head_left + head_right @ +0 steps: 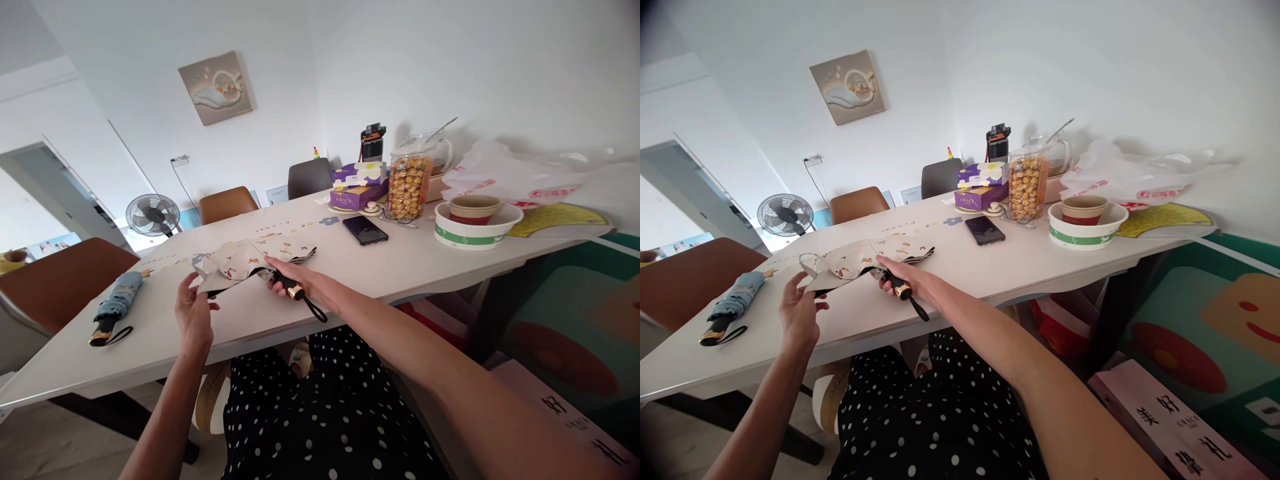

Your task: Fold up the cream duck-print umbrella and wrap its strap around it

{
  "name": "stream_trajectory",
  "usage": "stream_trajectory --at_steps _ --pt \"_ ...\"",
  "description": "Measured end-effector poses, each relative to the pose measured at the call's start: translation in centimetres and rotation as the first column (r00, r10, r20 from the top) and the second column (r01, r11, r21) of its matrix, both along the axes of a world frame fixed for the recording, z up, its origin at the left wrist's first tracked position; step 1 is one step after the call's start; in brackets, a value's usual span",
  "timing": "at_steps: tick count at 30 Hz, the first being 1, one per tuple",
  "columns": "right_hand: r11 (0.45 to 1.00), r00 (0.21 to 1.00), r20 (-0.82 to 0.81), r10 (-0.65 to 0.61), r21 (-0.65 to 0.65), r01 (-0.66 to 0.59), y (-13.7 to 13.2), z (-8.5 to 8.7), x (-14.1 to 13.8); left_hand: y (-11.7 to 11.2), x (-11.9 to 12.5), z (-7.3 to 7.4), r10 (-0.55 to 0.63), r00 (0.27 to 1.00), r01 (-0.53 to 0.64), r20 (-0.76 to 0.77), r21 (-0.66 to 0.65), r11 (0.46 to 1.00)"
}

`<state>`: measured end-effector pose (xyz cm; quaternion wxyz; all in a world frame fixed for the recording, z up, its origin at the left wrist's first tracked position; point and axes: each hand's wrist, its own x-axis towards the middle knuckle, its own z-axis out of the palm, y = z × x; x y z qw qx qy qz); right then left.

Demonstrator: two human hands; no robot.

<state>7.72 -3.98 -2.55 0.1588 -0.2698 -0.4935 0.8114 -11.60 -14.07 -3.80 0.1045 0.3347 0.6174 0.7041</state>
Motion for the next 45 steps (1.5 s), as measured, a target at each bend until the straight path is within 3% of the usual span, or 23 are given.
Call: stream_trajectory --at_steps 3,5,7,9,11,13,15,17,19,21,23,30,32,34,36,38,40,42,45 --pt "0.996 0.999 -0.038 0.024 -0.091 -0.027 -0.6 0.8 0.3 -0.4 -0.6 -1.2 0.036 0.959 -0.049 -0.28 -0.04 0.998" --pt "0.995 1.0 -0.026 -0.002 -0.097 0.0 -1.0 1.1 0.4 -0.6 -1.2 -1.7 0.038 0.928 -0.078 -0.37 -0.095 0.992" --pt "0.994 1.0 -0.002 -0.021 -0.103 0.021 -1.1 1.3 0.4 -0.7 -1.7 -2.0 0.051 0.962 -0.083 -0.268 -0.109 0.991" --pt "0.994 1.0 0.017 -0.015 -0.11 0.017 -0.9 1.3 0.3 -0.8 -1.8 -2.1 0.036 0.999 -0.037 -0.01 -0.075 0.997" --pt "0.994 1.0 0.029 0.011 -0.11 -0.008 -0.5 0.9 0.1 -1.0 -1.5 -2.2 -0.004 0.985 0.009 0.172 -0.032 0.999" --pt "0.994 0.999 0.027 0.036 -0.105 -0.033 -0.1 0.5 0.0 -1.2 -1.1 -2.2 0.018 0.993 -0.014 0.117 -0.035 0.999" --pt "0.994 0.999 -0.006 0.036 -0.101 -0.036 0.2 0.1 0.0 -1.6 -0.9 -2.3 0.097 0.983 -0.108 -0.159 -0.061 0.992" --pt "0.996 0.999 -0.044 0.019 -0.089 -0.023 0.2 0.0 0.0 -1.9 -0.9 -2.6 0.137 0.845 -0.189 -0.517 -0.05 0.981" --pt "0.997 0.998 -0.058 -0.001 -0.082 -0.003 0.0 0.2 0.1 -2.0 -1.3 -2.8 0.091 0.636 -0.198 -0.766 -0.048 0.979" --pt "0.997 0.998 -0.06 -0.004 -0.08 0.0 -0.3 0.6 0.3 -1.9 -1.7 -3.0 0.009 0.493 -0.178 -0.87 -0.091 0.98" --pt "0.998 0.997 -0.072 0.007 -0.069 -0.012 -0.5 0.9 0.5 -1.7 -2.0 -3.1 -0.064 0.453 -0.166 -0.889 -0.154 0.974" --pt "0.999 0.999 -0.007 0.033 -0.041 -0.033 -0.2 0.7 0.5 -2.0 -1.8 -3.0 -0.163 0.489 -0.151 -0.857 -0.267 0.952" --pt "1.0 0.999 -0.033 0.02 -0.016 -0.021 0.1 0.5 0.6 -2.5 -2.0 -3.0 -0.214 0.514 -0.096 -0.831 -0.303 0.948" --pt "1.0 0.996 -0.086 -0.012 0.005 0.012 0.4 0.3 0.7 -3.1 -2.5 -2.9 -0.322 0.592 0.016 -0.738 -0.389 0.921" --pt "0.998 0.985 -0.161 -0.053 0.032 0.059 0.6 0.1 0.8 -3.5 -3.5 -2.4 -0.342 0.741 0.099 -0.578 -0.409 0.907" --pt "0.995 0.978 -0.198 -0.06 0.071 0.075 0.6 0.0 0.8 -3.3 -4.5 -1.4 -0.174 0.901 0.053 -0.397 -0.298 0.953" --pt "0.989 0.986 -0.164 -0.03 0.141 0.053 0.2 -0.1 0.7 -2.5 -5.3 0.0 0.004 0.976 -0.035 -0.22 -0.136 0.99" --pt "0.972 0.995 -0.102 0.007 0.234 0.017 -0.3 -0.1 0.6 -1.1 -5.6 1.6 -0.012 0.997 0.012 -0.072 -0.001 1.0" --pt "0.934 0.998 -0.035 0.049 0.354 -0.033 -1.5 -0.2 0.3 1.1 -5.3 3.6 -0.049 0.999 0.049 0.013 0.037 0.998"
